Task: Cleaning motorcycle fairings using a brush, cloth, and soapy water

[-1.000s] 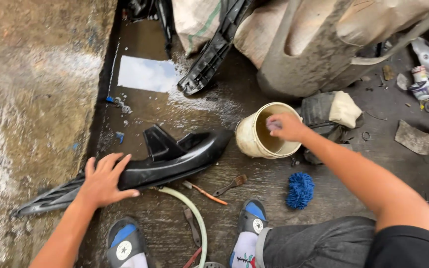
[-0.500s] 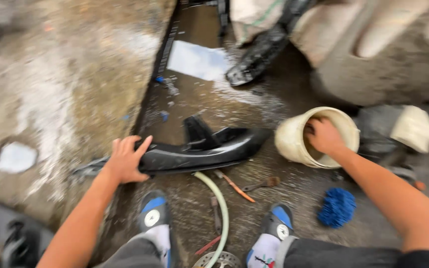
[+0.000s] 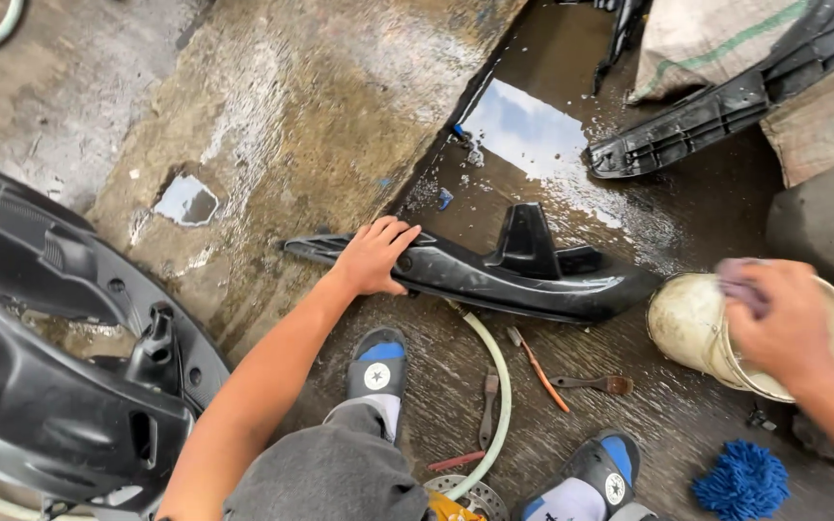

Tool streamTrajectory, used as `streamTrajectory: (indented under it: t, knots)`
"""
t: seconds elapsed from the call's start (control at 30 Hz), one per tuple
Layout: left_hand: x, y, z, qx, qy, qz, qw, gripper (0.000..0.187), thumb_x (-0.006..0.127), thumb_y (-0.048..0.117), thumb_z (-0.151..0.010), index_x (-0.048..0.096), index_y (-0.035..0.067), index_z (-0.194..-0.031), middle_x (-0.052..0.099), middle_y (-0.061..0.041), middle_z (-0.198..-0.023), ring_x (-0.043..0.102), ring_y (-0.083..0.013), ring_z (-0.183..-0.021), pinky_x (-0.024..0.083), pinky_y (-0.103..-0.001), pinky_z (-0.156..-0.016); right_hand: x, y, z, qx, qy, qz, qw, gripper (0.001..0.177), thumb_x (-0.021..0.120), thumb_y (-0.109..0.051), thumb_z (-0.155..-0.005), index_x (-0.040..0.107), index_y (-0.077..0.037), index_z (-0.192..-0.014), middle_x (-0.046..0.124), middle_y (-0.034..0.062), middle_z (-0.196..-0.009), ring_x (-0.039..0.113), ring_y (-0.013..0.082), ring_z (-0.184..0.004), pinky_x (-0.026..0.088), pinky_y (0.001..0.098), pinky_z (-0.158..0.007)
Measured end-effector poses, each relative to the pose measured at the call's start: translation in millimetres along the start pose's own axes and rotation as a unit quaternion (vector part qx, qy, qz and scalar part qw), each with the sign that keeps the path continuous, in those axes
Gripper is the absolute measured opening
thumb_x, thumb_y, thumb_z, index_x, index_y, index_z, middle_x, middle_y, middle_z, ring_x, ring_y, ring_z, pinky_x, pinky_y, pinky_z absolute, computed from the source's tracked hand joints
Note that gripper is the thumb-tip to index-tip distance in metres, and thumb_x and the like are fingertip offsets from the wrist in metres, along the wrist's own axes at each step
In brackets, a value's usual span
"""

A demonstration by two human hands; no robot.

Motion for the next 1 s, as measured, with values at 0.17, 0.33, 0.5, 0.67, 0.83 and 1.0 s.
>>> streamTrajectory:
  t: [0.17, 0.33, 0.5, 0.67, 0.83, 1.0]
  knots:
    - [-2.5, -2.8, 7.8, -0.056, -0.004, -0.039, 0.998, 0.132, 0.089, 0.061, -0.048, 0.034, 0.014, -0.158, 0.038, -0.011, -0.156, 0.035, -0.0316, -0.145, 0.033, -0.048, -0.115, 83.8, -140.5, -43.1, -0.158, -0.004, -0.047, 0.986, 0.033, 0.074, -0.019, -0.078, 0.072, -0.014, -0.11, 0.064, 0.0103, -0.109, 0.064, 0.0289, -0.101, 0.055, 0.0388, -0.08]
    - [13.5, -22.4, 22.6, -0.14, 0.039, -0.092, 0.985, 0.139, 0.079, 0.078, -0.044, 0.035, 0.012, -0.158, 0.042, -0.012, -0.151, 0.041, -0.0289, -0.14, 0.03, -0.053, -0.117, 192.1, -210.5, -46.7, -0.232, 0.016, 0.004, 0.973, 0.042, 0.073, -0.033, -0.081, 0.069, -0.024, -0.121, 0.065, 0.0091, -0.115, 0.069, 0.0297, -0.103, 0.052, 0.042, -0.09]
    - [36.5, -39.7, 28.8, -0.094, 0.098, -0.136, 0.981, 0.117, 0.081, 0.065, -0.041, 0.054, 0.011, -0.14, 0.05, -0.008, -0.123, 0.052, -0.027, -0.116, 0.038, -0.043, -0.102, 222.0, -269.7, -57.1, -0.28, 0.092, -0.059, 0.954, 0.034, 0.065, -0.023, -0.093, 0.066, -0.01, -0.125, 0.062, 0.0189, -0.133, 0.057, 0.0401, -0.131, 0.047, 0.0465, -0.108]
    - [24.7, -33.3, 28.6, -0.084, 0.123, -0.119, 0.982, 0.099, 0.077, 0.058, -0.05, 0.058, 0.008, -0.134, 0.051, -0.008, -0.117, 0.052, -0.0278, -0.109, 0.04, -0.042, -0.094, 257.9, -345.9, -84.8, -0.288, 0.121, -0.092, 0.945, 0.031, 0.064, -0.023, -0.096, 0.068, -0.006, -0.122, 0.063, 0.0193, -0.135, 0.058, 0.0418, -0.13, 0.045, 0.0461, -0.111]
    - [25.2, -42.1, 27.2, -0.103, 0.142, -0.067, 0.982, 0.088, 0.073, 0.057, -0.06, 0.06, 0.009, -0.132, 0.052, -0.007, -0.116, 0.052, -0.0276, -0.11, 0.039, -0.041, -0.095, 272.2, -347.1, -97.3, -0.3, 0.132, -0.087, 0.941, 0.03, 0.063, -0.026, -0.097, 0.069, -0.007, -0.12, 0.065, 0.0164, -0.132, 0.061, 0.0397, -0.126, 0.046, 0.0463, -0.11]
    - [23.7, -41.6, 26.5, -0.105, 0.122, -0.059, 0.985, 0.13, 0.071, 0.086, -0.026, 0.058, 0.01, -0.13, 0.053, -0.009, -0.115, 0.052, -0.0282, -0.113, 0.039, -0.042, -0.102, 257.8, -291.5, -83.9, -0.209, 0.14, -0.062, 0.966, 0.031, 0.055, -0.024, -0.104, 0.065, -0.004, -0.125, 0.064, 0.019, -0.124, 0.064, 0.0387, -0.117, 0.049, 0.0451, -0.107]
Point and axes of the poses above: each hand's wrist, its own z-axis away from the middle knuckle, its own x-axis out of the palm, y = z × x, the point moved 2 cm from there along -z, towards the middle knuckle
